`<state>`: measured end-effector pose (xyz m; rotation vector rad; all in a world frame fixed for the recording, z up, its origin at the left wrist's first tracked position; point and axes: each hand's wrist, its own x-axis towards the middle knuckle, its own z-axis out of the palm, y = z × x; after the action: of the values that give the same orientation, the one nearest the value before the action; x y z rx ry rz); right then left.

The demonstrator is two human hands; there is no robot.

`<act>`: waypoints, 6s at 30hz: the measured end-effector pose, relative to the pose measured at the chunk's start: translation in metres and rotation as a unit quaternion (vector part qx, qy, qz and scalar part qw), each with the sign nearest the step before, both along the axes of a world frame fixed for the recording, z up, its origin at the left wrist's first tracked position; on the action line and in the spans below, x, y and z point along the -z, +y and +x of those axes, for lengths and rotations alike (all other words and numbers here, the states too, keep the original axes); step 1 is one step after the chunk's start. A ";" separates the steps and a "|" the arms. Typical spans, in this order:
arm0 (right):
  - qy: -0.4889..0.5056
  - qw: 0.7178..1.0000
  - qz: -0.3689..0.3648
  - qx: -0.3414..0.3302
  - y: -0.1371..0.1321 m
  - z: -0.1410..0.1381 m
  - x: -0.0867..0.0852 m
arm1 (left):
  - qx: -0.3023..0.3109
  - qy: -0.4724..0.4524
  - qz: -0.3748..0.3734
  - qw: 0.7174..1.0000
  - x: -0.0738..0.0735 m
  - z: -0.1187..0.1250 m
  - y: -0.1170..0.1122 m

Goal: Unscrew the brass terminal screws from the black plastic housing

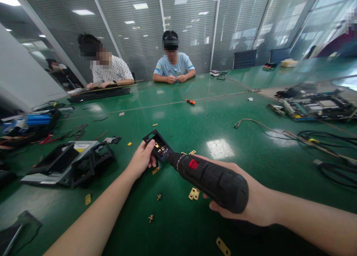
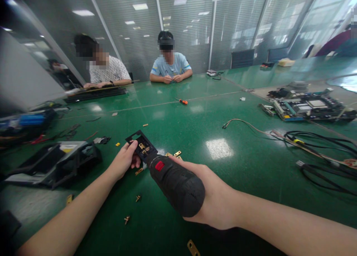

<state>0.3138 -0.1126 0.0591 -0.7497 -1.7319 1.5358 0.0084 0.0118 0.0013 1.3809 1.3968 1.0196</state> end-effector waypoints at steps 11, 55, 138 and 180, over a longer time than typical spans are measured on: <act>-0.011 1.000 -0.004 -0.002 -0.001 -0.001 -0.006 | 0.002 -0.002 0.005 1.000 0.004 -0.003 0.003; 0.001 1.000 0.000 0.009 0.000 -0.002 -0.002 | 0.001 0.013 0.011 1.000 0.001 -0.001 0.001; -0.136 0.988 0.038 -0.056 0.011 0.003 0.002 | -0.009 -0.009 0.004 1.000 0.001 0.000 0.001; -0.099 0.992 0.034 -0.070 0.011 0.003 0.002 | -0.010 -0.021 0.004 1.000 -0.003 0.003 -0.001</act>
<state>0.3166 -0.1016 0.0566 -0.7825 -2.0114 1.5284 0.0119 0.0110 0.0046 1.3465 1.3803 1.0609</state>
